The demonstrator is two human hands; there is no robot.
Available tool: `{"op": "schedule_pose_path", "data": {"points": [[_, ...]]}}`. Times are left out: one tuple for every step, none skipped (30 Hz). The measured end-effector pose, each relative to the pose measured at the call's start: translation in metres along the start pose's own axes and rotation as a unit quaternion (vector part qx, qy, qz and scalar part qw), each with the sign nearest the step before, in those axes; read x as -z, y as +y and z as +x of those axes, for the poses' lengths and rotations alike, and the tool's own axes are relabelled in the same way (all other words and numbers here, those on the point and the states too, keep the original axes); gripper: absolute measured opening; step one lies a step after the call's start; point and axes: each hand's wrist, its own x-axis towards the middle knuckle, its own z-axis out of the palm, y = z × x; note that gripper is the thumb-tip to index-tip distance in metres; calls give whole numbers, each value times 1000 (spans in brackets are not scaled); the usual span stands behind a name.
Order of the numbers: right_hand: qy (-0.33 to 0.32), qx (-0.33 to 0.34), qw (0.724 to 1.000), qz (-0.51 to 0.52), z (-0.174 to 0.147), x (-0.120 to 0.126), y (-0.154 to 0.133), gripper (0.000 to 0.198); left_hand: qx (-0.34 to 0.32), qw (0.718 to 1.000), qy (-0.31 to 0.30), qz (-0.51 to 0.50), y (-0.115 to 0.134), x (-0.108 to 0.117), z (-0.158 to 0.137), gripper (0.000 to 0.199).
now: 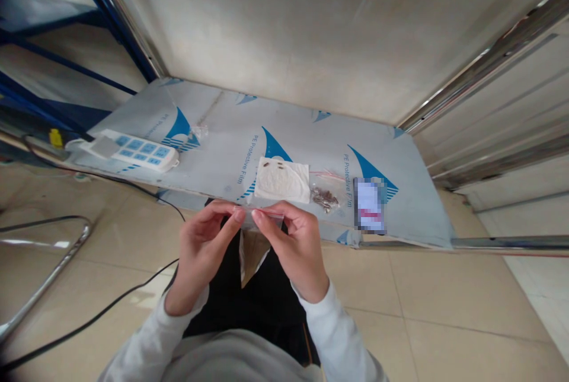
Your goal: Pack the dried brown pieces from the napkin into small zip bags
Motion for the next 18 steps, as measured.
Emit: {"op": "schedule_pose_path", "data": {"points": [[3,4,1000,-2,0,0,0,8,4,1000,1,-4,0,0,0,5],[3,4,1000,2,-1,0,1,8,10,1000,3,-9,0,0,0,6],[3,0,1000,12,-2,-1,1,10,17,1000,6,-14,1,-1,0,6],[7,-9,1000,27,-2,-1,3,11,25,999,12,-18,2,-1,0,7],[15,-22,999,43,-3,-1,5,12,37,999,16,-18,3,-1,0,9],[27,-34,998,56,-4,-2,7,13,52,998,18,-18,4,0,0,11],[40,-42,996,64,-6,-2,9,13,67,998,15,-17,4,0,1,13],[54,-45,995,68,-7,-1,11,13,81,997,5,-18,4,1,2,14],[61,-45,995,70,-8,-1,13,12,93,995,-11,-21,4,2,2,15],[60,-42,995,70,-9,0,14,11,101,994,-31,-22,3,3,3,16],[54,-38,996,68,-10,0,15,10,106,993,-49,-22,2,3,4,17],[48,-33,996,65,-11,1,15,9,109,992,-62,-19,0,3,4,16],[44,-30,997,61,-11,1,15,8,110,991,-70,-12,-1,4,5,15],[41,-28,997,57,-12,1,15,8,107,992,-72,-2,-2,3,5,14],[37,-31,997,55,-12,1,15,8,101,993,-67,7,-3,3,5,14],[36,-36,997,57,-12,2,16,9,93,994,-61,15,-4,3,5,14],[38,-42,996,63,-12,2,17,10,86,994,-56,22,-4,3,4,13],[42,-47,996,70,-12,2,18,11,82,995,-53,28,-4,3,4,13]]}}
